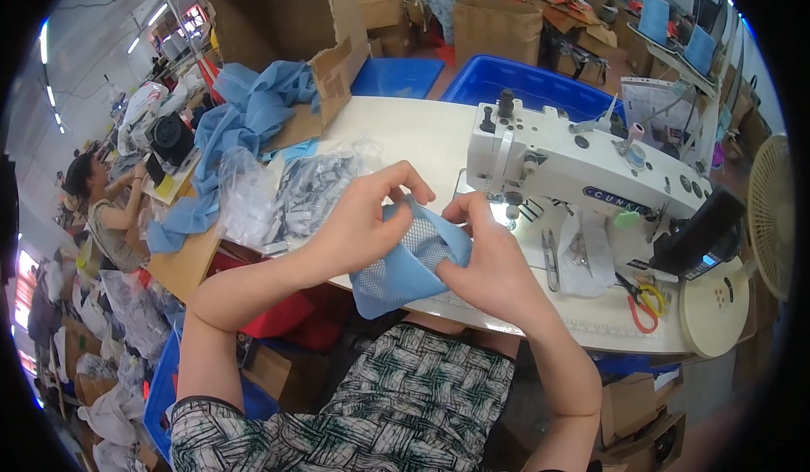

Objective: Sewing a blue mesh fabric component using an industrial sewing machine in a workshop.

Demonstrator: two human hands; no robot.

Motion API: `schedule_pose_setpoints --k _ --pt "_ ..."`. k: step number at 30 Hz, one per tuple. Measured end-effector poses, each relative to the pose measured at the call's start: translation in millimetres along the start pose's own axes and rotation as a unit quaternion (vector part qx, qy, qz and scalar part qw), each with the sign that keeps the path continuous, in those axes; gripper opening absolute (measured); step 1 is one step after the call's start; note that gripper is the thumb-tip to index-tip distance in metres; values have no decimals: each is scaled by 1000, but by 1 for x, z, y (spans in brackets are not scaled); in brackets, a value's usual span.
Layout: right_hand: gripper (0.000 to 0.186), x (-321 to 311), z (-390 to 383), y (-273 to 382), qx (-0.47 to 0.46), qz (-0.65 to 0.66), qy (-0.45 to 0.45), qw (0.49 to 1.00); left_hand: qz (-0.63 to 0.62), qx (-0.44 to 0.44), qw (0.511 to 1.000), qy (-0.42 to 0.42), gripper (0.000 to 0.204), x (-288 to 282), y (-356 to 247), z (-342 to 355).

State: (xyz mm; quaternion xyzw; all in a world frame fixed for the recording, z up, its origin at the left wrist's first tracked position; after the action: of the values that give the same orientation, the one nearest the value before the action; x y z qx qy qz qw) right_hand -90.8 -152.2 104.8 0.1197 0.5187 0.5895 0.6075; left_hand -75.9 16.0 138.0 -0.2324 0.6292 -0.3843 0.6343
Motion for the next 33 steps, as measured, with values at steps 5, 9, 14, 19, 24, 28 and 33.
schedule_pose_setpoints --k 5,9,14,19,24,28,33 --pt "28 -17 3 -9 6 -28 -37 999 54 18 998 20 25 1 13 5" --pt "21 -5 4 -5 7 94 -44 995 -48 105 989 91 34 20 1 1" --pt "24 -8 4 0 -6 121 -37 992 -96 30 988 121 28 25 9 13" --pt "18 -17 -2 -14 -4 50 -28 998 -5 65 995 76 13 21 8 15" --pt "15 -20 -2 -33 71 113 27 991 51 53 984 162 12 24 7 18" --pt "18 -18 -2 -35 71 136 22 988 -22 -15 976 214 16 29 24 25" --pt "15 -14 -2 -15 -8 99 -12 995 -23 38 989 140 19 26 15 18"
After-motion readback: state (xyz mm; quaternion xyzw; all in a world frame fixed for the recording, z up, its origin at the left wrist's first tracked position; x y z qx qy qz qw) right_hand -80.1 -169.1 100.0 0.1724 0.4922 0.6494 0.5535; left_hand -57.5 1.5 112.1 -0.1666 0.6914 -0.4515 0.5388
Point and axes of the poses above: each hand's wrist, its own z-axis towards the middle knuckle, its own x-axis out of the palm, y = z × x, the point moved 6 cm from there along z, towards the middle knuckle, and after that the axes turned 15 degrees about -x, right-handed, at the moved point
